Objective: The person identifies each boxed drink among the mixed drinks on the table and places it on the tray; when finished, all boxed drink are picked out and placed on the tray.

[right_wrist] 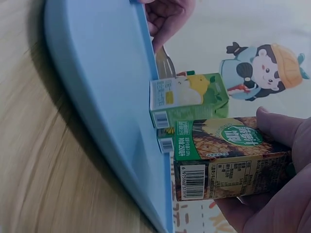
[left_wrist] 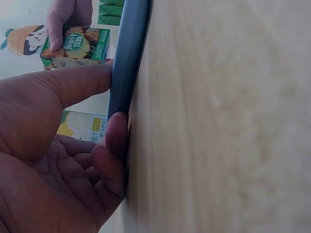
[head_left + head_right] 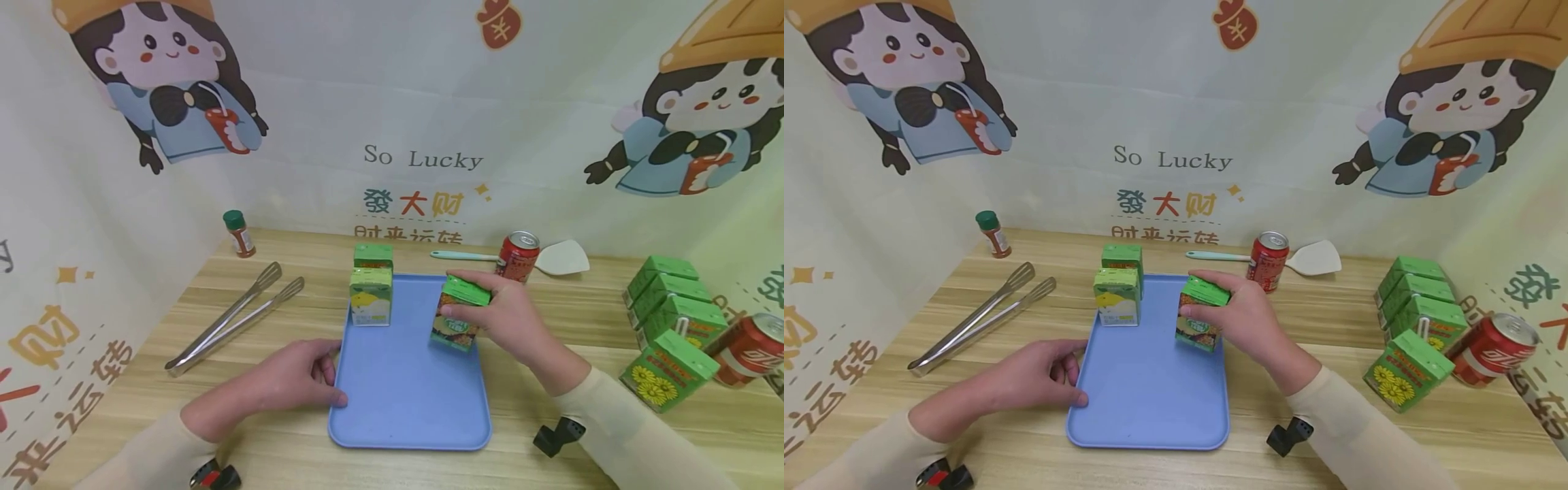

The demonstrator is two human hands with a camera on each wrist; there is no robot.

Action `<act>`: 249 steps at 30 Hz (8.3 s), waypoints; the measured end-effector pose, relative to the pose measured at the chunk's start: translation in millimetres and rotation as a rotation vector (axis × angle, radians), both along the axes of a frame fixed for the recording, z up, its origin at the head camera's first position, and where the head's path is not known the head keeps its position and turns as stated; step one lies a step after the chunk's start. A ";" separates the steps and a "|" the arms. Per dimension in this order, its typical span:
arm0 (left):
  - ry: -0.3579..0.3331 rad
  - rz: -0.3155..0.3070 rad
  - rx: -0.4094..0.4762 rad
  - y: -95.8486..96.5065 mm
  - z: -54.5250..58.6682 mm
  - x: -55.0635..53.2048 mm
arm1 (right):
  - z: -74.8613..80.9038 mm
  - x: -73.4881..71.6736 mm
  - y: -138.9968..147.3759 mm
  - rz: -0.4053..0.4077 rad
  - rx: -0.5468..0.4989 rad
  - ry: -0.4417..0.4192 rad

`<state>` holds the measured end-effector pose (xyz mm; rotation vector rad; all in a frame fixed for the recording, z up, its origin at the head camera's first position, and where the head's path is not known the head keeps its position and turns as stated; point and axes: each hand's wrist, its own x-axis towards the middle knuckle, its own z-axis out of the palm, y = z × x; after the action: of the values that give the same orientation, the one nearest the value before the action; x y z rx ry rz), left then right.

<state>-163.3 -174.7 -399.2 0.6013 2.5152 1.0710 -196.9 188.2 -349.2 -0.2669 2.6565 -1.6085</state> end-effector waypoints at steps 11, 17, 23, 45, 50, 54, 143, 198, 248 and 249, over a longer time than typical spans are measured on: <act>0.013 -0.021 0.003 -0.4 -0.8 8.9 | -1.6 -4.8 -28.6 0.078 -0.040 -0.017; 0.009 -0.009 -0.002 -1.3 -0.7 11.4 | -0.8 -5.9 -46.2 0.101 -0.001 -0.024; 0.005 -0.009 -0.005 -0.9 0.4 12.9 | -6.7 -11.4 -60.6 0.182 -0.021 -0.003; -0.007 -0.010 -0.006 -1.3 1.9 14.0 | -19.6 -20.8 -104.6 0.302 0.049 0.033; -0.004 -0.017 -0.006 -1.0 1.5 13.6 | -21.7 -21.0 -109.1 0.325 0.064 0.043; 0.008 -0.025 -0.007 -1.1 1.4 13.3 | -22.8 -21.5 -111.7 0.326 0.070 0.034; 0.002 -0.035 0.045 0.2 -0.7 11.8 | -0.2 44.8 88.6 -0.042 0.207 0.209; 0.011 -0.031 0.023 1.5 -0.9 12.2 | -12.7 94.3 232.8 -0.335 0.605 0.093; 0.014 -0.039 0.030 1.1 -1.4 11.2 | -26.7 93.8 244.3 -0.344 0.502 -0.050; 0.013 -0.039 0.030 1.1 -1.3 11.3 | -26.1 92.9 244.1 -0.339 0.508 -0.048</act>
<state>-152.1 -173.7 -400.5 0.6641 2.4920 1.0959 -104.0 432.3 -375.4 0.2443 3.0662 -0.9081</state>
